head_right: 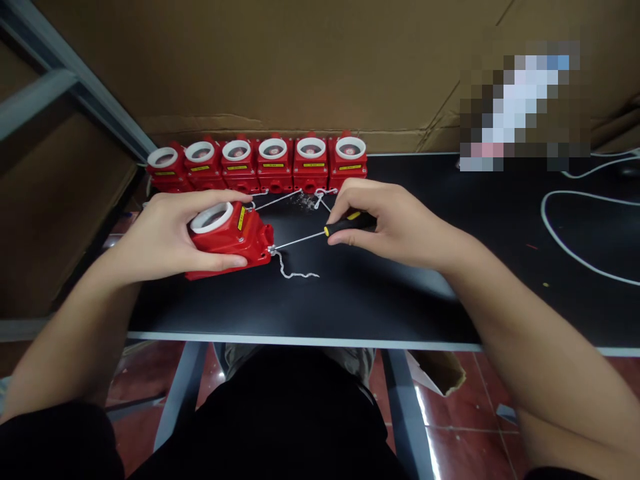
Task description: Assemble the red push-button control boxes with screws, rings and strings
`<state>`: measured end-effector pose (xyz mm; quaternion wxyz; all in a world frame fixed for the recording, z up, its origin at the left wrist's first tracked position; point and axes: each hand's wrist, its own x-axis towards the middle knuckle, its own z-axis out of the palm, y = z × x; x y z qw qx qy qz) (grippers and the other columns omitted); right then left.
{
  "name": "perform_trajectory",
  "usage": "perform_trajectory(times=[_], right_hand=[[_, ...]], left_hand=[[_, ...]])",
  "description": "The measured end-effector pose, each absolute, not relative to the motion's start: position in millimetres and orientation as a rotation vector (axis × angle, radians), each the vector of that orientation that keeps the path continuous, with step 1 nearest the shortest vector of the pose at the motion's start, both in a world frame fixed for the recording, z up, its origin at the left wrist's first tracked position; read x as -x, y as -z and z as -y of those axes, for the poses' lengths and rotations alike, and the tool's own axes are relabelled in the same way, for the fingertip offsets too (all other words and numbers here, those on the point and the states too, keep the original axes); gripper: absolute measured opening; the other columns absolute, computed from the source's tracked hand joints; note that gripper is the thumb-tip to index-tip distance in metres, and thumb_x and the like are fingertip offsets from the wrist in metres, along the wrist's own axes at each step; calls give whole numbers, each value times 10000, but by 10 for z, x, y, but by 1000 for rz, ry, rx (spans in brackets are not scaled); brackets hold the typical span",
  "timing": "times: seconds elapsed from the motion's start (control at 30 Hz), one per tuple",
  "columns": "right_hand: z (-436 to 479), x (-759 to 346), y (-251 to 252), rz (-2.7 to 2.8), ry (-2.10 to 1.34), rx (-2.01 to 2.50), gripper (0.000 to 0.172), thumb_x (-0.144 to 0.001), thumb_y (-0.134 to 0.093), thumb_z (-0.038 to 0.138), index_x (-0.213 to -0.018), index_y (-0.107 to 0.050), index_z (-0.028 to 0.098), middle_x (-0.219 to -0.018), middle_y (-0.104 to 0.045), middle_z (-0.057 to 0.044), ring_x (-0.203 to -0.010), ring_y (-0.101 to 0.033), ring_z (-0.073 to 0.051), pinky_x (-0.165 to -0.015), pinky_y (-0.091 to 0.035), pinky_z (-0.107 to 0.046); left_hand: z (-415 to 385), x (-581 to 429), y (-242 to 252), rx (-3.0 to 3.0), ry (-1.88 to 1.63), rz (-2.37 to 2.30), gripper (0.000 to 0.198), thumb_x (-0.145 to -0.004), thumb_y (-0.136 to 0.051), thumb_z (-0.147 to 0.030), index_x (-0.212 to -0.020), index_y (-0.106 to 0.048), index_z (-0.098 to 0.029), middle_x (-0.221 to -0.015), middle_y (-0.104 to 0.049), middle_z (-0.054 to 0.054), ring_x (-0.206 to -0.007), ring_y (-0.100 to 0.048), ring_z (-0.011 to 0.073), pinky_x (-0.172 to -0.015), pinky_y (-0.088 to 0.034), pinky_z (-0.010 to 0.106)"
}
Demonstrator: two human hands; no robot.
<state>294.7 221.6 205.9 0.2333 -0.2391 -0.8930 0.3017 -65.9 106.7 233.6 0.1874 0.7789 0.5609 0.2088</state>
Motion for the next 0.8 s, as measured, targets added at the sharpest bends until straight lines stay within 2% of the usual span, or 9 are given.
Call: perform_trajectory(times=[0.1, 0.2, 0.3, 0.4, 0.53, 0.67, 0.8], right_hand=[[-2210, -2942, -2010, 2397, -786, 643, 357, -999, -958, 641, -995, -821, 311, -1112, -839, -98, -995, -775, -336, -919, -648, -518], [-2181, -2936, -1988, 2437, -807, 725, 438, -987, -948, 700, -1058, -827, 285, -1047, -853, -80, -915, -778, -299, -881, -628, -475], [-2146, -2923, -2014, 2536, -883, 782, 546, -1094, -758, 817, -1037, -838, 279, -942, -845, -68, -817, -757, -279, -804, -569, -439], [-2135, -2905, -2056, 2583, -915, 729, 625, -1214, -547, 776, -905, -772, 281, -894, -797, -72, -773, -711, -263, -788, -536, -439], [-2149, -2890, -2038, 2622, -870, 702, 554, -1208, -586, 716, -898, -732, 282, -935, -778, -75, -784, -687, -258, -805, -520, -451], [-2131, -2852, -1925, 2630, -953, 672, 435, -1170, -659, 657, -996, -788, 279, -1033, -807, -86, -849, -737, -264, -803, -529, -439], [-2103, -2753, -1821, 2656, -1016, 656, 383, -1134, -702, 610, -1070, -814, 249, -1065, -839, -102, -914, -770, -271, -830, -547, -421]], left_hand=[[-1091, 663, -2310, -2199, -586, -1561, 824, -886, -948, -666, -1592, -808, -265, -1547, -896, 44, -1396, -865, 358, -1237, -657, 452], [-1096, 657, -2320, -2209, -581, -1570, 835, -907, -936, -665, -1606, -791, -233, -1563, -888, 66, -1410, -857, 363, -1248, -650, 473], [-1093, 657, -2343, -2218, -567, -1579, 807, -922, -920, -670, -1597, -776, -251, -1582, -879, 49, -1433, -842, 370, -1277, -638, 497], [-1104, 671, -2341, -2231, -529, -1579, 782, -921, -913, -671, -1581, -768, -278, -1607, -865, 42, -1456, -832, 370, -1291, -628, 478], [-1117, 696, -2316, -2249, -457, -1601, 725, -915, -902, -652, -1523, -767, -282, -1554, -870, 70, -1418, -835, 369, -1239, -629, 460], [-1100, 723, -2301, -2302, -354, -1581, 672, -884, -917, -645, -1418, -747, -274, -1432, -865, 85, -1262, -840, 360, -1119, -643, 456], [-1110, 695, -2305, -2346, -233, -1559, 635, -874, -941, -539, -1383, -702, -244, -1305, -831, 91, -1114, -814, 333, -978, -629, 424]])
